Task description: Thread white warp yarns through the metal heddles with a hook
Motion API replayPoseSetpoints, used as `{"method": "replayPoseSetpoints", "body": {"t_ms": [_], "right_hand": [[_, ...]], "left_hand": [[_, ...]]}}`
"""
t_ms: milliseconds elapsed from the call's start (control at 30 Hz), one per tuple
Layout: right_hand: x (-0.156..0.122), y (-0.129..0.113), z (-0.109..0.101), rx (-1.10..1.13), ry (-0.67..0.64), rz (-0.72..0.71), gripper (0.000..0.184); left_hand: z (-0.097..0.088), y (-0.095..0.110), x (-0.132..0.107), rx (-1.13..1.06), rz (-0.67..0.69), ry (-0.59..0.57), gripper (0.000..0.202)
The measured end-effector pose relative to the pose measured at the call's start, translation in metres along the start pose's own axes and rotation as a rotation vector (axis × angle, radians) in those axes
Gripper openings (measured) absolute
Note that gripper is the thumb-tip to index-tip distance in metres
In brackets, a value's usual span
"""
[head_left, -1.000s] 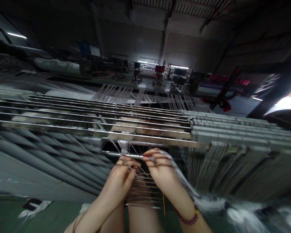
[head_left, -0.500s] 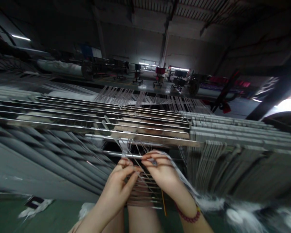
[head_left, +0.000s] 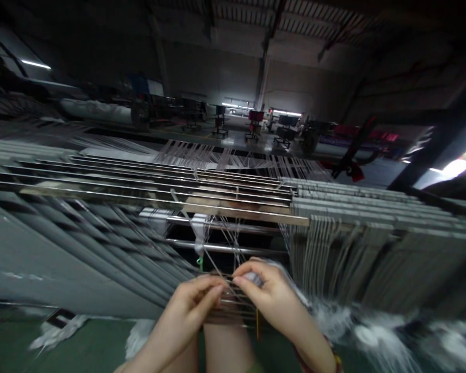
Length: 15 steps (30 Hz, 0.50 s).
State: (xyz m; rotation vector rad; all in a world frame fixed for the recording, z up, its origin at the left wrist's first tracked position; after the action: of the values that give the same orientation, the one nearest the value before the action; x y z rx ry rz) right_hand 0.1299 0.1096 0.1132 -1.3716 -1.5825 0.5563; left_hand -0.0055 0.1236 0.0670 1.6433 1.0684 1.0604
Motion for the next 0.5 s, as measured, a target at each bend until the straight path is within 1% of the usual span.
{"method": "replayPoseSetpoints", "body": {"t_ms": [67,133,167,200,267,333,400,433,500], "right_hand": [[-0.008,0.001,-0.018,0.028,0.152,-0.007,0.008],[-0.020,-0.004,-0.036,0.094,0.289,-0.080,0.010],[-0.026,-0.008,-0.042,0.120,0.321,-0.120,0.014],[-0.030,-0.011,-0.045,0.130,0.326,-0.143,0.017],[-0.034,-0.013,-0.044,0.105,0.268,-0.132,0.020],[-0.033,-0.012,-0.037,0.062,0.180,-0.080,0.019],[-0.030,-0.011,-0.029,0.039,0.099,-0.048,0.020],[-0.027,-0.012,-0.025,0.036,0.065,-0.041,0.021],[-0.021,-0.013,-0.014,0.030,-0.006,-0.032,0.023]], "left_hand": [[-0.014,-0.008,0.019,-0.116,-0.030,0.139,0.018],[-0.024,-0.012,0.038,-0.183,-0.016,0.264,0.013],[-0.025,-0.014,0.047,-0.201,-0.022,0.287,0.014],[-0.023,-0.016,0.054,-0.217,-0.046,0.278,0.018],[-0.015,-0.020,0.063,-0.250,-0.117,0.211,0.031],[-0.013,-0.021,0.061,-0.306,-0.169,0.167,0.036],[-0.017,-0.020,0.049,-0.376,-0.208,0.156,0.032],[-0.019,-0.019,0.040,-0.411,-0.234,0.143,0.026],[-0.015,-0.016,0.019,-0.443,-0.282,0.057,0.016]]}}
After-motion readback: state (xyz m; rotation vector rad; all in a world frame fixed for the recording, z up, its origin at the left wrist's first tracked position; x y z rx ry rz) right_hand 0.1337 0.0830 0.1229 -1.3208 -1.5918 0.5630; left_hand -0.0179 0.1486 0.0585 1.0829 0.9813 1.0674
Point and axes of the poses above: each hand's wrist, its own x-axis towards the middle knuckle, its own z-axis out of the palm, y = z × x, the point moved 8 cm from there along x, towards the middle knuckle, and after that the axes turned 9 degrees about y, right-handed, at the moved point
